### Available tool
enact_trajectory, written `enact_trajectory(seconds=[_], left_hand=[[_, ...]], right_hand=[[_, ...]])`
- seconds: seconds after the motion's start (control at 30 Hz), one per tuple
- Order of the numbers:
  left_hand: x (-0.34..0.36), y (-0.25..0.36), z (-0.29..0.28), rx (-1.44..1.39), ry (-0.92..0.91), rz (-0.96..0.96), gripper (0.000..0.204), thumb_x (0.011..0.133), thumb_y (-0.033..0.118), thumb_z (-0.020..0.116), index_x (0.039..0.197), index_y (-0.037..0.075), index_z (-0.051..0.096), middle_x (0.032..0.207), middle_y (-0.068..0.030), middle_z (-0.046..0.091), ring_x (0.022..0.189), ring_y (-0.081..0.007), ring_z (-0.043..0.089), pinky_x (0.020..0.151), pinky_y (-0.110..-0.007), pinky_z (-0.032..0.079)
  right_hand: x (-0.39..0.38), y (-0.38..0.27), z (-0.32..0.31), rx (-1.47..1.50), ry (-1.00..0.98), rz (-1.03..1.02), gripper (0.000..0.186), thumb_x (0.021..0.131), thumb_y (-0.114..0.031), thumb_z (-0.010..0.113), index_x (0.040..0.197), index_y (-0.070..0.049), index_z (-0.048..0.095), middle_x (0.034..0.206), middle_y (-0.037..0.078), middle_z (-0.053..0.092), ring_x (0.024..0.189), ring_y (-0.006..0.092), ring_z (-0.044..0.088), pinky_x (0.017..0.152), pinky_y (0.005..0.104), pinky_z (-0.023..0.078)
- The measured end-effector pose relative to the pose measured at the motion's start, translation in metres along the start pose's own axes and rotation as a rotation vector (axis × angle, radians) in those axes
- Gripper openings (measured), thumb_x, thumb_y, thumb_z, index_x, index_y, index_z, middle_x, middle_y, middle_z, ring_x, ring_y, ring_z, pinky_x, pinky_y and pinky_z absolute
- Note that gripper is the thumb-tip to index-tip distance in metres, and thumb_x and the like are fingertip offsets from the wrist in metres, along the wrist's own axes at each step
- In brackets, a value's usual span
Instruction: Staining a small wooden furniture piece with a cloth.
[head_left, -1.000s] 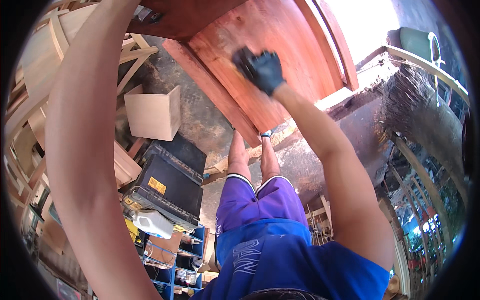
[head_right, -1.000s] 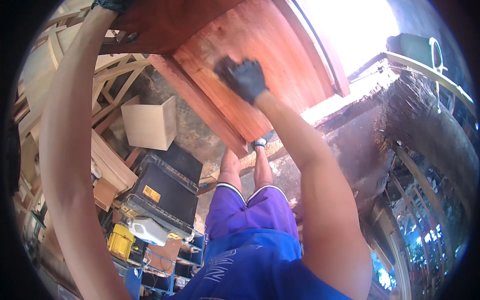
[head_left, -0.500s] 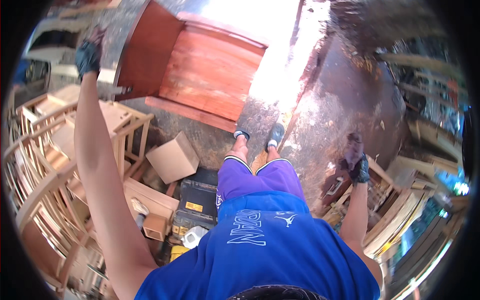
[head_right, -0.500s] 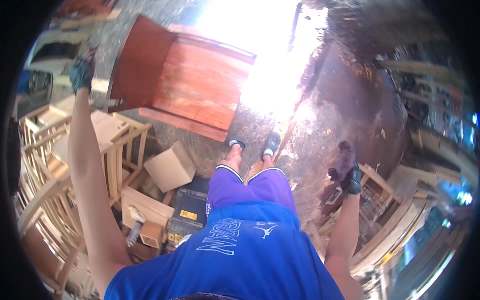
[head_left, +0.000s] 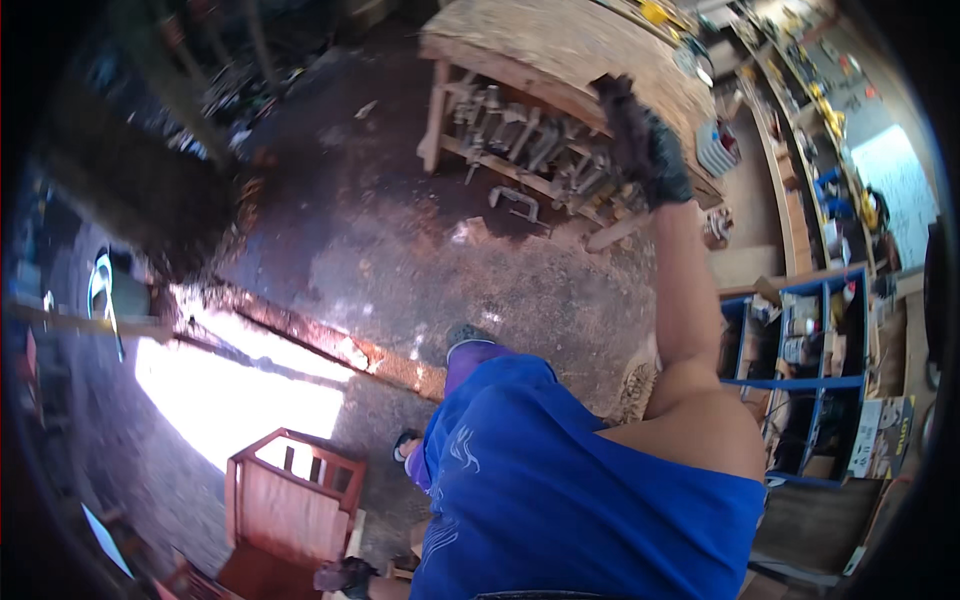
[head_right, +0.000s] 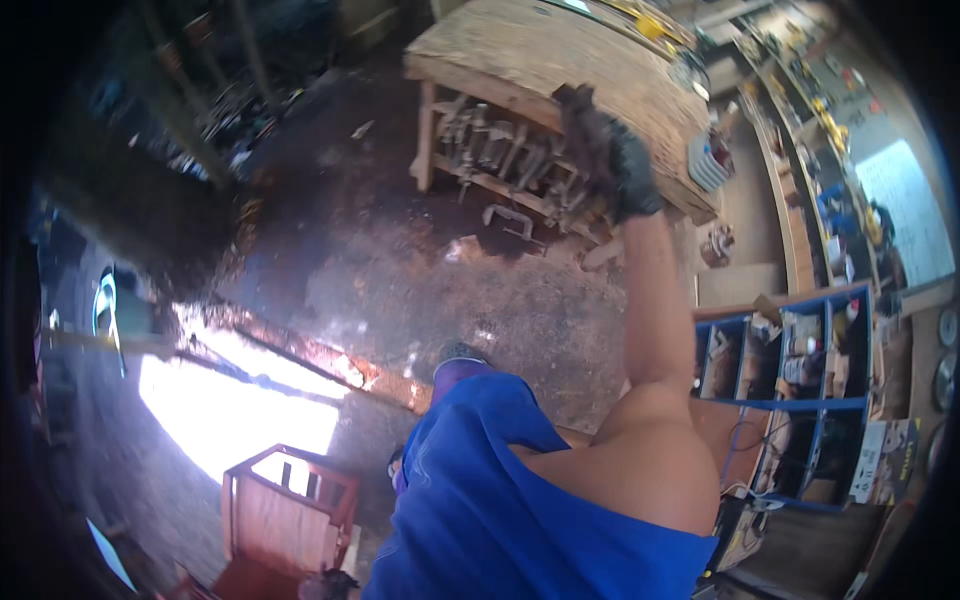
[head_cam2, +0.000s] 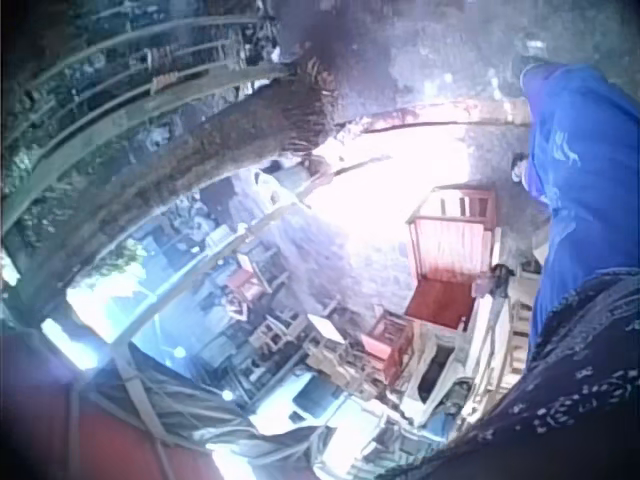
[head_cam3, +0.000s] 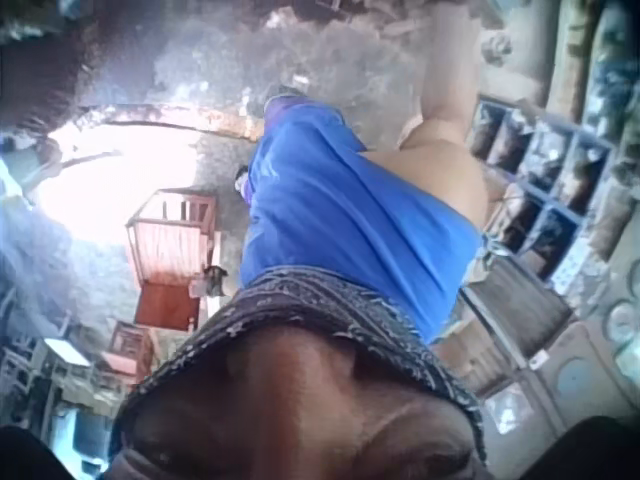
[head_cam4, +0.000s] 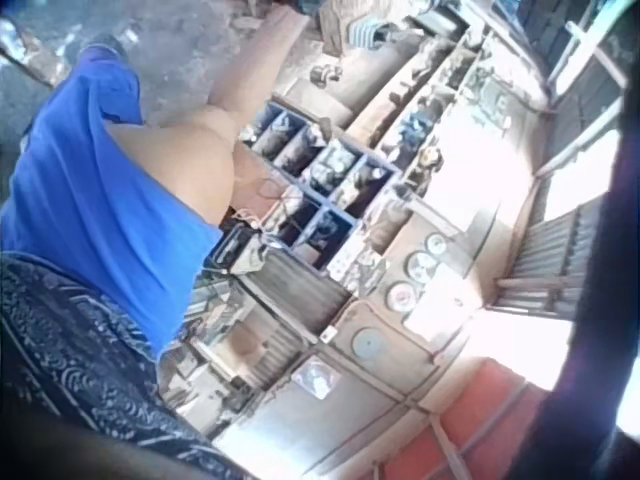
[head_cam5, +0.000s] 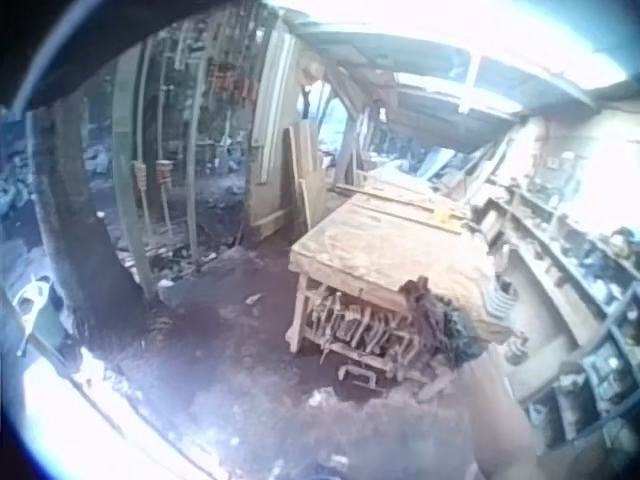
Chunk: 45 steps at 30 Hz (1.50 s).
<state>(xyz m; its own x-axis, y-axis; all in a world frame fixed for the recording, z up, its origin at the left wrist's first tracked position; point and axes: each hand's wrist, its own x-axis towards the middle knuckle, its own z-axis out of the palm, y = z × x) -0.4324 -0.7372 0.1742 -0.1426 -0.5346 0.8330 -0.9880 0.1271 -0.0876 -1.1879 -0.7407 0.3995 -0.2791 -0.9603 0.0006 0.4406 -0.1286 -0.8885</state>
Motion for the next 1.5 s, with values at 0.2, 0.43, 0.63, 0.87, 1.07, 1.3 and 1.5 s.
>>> enact_trajectory(seconds=[0.2, 0.43, 0.63, 0.87, 1.07, 1.3, 1.5], left_hand=[[0.051, 0.138, 0.006, -0.061, -0.097, 0.033, 0.030, 0.096, 0.025, 0.056, 0.118, 0.007, 0.063, 0.104, -0.0183, 0.071, 0.090, -0.0286, 0.070, 0.077, -0.039, 0.055], [-0.001, 0.217, -0.078, 0.018, -0.241, -0.071, 0.035, 0.095, 0.025, 0.055, 0.125, 0.007, 0.060, 0.109, -0.0182, 0.070, 0.094, -0.0310, 0.069, 0.081, -0.041, 0.055], [-0.078, 0.261, -0.167, 0.123, -0.331, -0.267, 0.040, 0.095, 0.025, 0.055, 0.130, 0.006, 0.057, 0.113, -0.0181, 0.069, 0.098, -0.0331, 0.068, 0.084, -0.043, 0.055], [-0.153, 0.320, -0.241, 0.188, -0.441, -0.489, 0.046, 0.095, 0.025, 0.055, 0.137, 0.005, 0.054, 0.118, -0.0180, 0.069, 0.103, -0.0355, 0.068, 0.088, -0.044, 0.055], [-0.183, 0.335, -0.247, 0.101, -0.541, -0.572, 0.051, 0.095, 0.025, 0.055, 0.141, 0.004, 0.052, 0.121, -0.0179, 0.068, 0.106, -0.0372, 0.067, 0.090, -0.046, 0.054], [-0.156, 0.322, -0.205, 0.149, -0.666, -0.400, 0.063, 0.097, 0.024, 0.052, 0.152, 0.001, 0.034, 0.135, -0.0167, 0.059, 0.113, -0.0354, 0.064, 0.093, -0.046, 0.054], [-0.125, 0.331, -0.193, 0.045, -0.681, -0.536, 0.063, 0.097, 0.025, 0.052, 0.152, 0.001, 0.033, 0.136, -0.0171, 0.057, 0.114, -0.0350, 0.063, 0.094, -0.046, 0.054]], right_hand=[[0.095, -0.193, -0.285, -1.413, 0.358, -0.526, 0.033, 0.096, -0.023, 0.063, 0.121, -0.001, 0.069, 0.101, 0.008, 0.074, 0.078, 0.0181, 0.068, 0.063, 0.0360, 0.055], [0.156, -0.233, -0.457, -1.720, 0.626, 0.239, 0.030, 0.086, -0.030, 0.071, 0.096, -0.002, 0.074, 0.092, 0.021, 0.073, 0.089, 0.0336, 0.074, 0.075, 0.0417, 0.057], [0.180, -0.185, -0.527, -0.990, 0.308, 0.266, 0.014, 0.099, -0.021, 0.060, 0.107, -0.011, 0.065, 0.086, 0.004, 0.070, 0.062, 0.0151, 0.061, 0.057, 0.0332, 0.050], [0.170, -0.178, -0.400, -1.718, 0.443, 0.357, 0.032, 0.095, -0.035, 0.056, 0.092, -0.007, 0.071, 0.076, 0.006, 0.067, 0.070, 0.0220, 0.066, 0.065, 0.0376, 0.050], [0.162, -0.170, -0.463, -1.048, 0.441, 0.265, 0.021, 0.097, -0.028, 0.059, 0.095, -0.009, 0.066, 0.071, -0.002, 0.058, 0.057, 0.0139, 0.057, 0.052, 0.0320, 0.045], [0.169, -0.212, -0.396, -0.956, 0.412, 0.230, 0.021, 0.094, -0.016, 0.064, 0.107, 0.001, 0.063, 0.087, 0.011, 0.068, 0.063, 0.0186, 0.067, 0.055, 0.0342, 0.055], [0.208, -0.238, -0.445, -1.792, 0.338, 0.391, 0.030, 0.089, -0.025, 0.069, 0.109, -0.004, 0.065, 0.089, 0.013, 0.071, 0.073, 0.0229, 0.071, 0.065, 0.0368, 0.057]])
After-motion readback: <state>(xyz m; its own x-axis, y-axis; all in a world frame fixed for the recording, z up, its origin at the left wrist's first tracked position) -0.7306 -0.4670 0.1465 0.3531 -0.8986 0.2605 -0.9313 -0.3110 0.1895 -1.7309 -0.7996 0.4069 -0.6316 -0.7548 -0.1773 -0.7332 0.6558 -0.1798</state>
